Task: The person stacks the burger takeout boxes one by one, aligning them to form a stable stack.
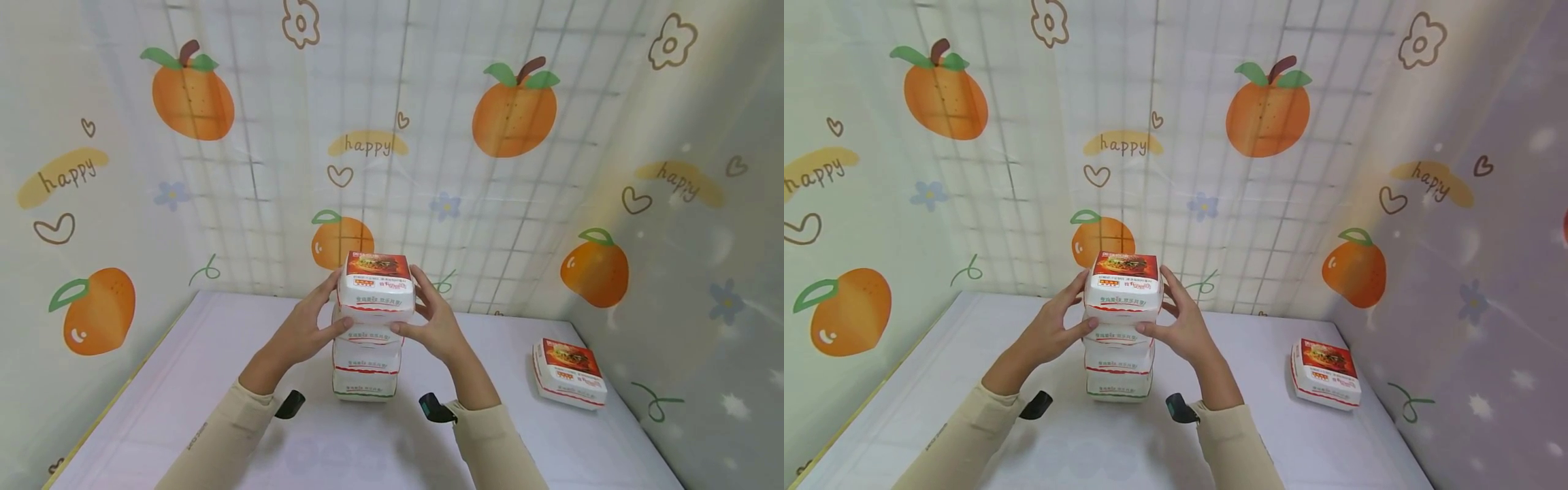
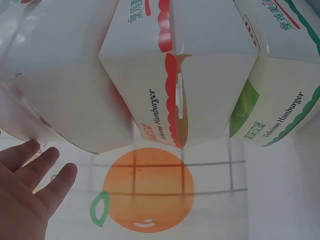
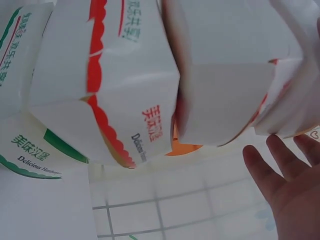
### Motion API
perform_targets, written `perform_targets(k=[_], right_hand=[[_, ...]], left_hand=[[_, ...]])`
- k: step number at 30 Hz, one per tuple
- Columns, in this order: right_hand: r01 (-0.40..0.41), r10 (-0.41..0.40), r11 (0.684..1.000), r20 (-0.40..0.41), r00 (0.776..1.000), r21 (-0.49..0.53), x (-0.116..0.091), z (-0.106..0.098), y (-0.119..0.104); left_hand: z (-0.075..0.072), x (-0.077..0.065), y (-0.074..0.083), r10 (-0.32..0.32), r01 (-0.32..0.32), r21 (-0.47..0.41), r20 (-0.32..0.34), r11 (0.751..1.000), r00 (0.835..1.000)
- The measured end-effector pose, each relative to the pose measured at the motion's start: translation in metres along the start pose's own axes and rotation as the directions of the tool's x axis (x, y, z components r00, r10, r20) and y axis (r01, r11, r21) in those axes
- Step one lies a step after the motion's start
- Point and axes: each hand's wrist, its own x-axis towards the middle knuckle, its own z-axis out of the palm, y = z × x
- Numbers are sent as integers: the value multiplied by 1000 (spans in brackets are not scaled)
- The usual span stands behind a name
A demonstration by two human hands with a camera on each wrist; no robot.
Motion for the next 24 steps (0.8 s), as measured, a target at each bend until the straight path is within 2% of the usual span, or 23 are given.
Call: perform_targets(k=[9,24], right_hand=[[0,0,1000,-3,1000,5,-2,0,-2],[-2,2,1000,-10,1000,-3,-4,-2,-1]], left_hand=[[-1,-1,3,7,-7,-33,6,999,1000],[1,1,4,4,-4,-31,3,1000,1000]])
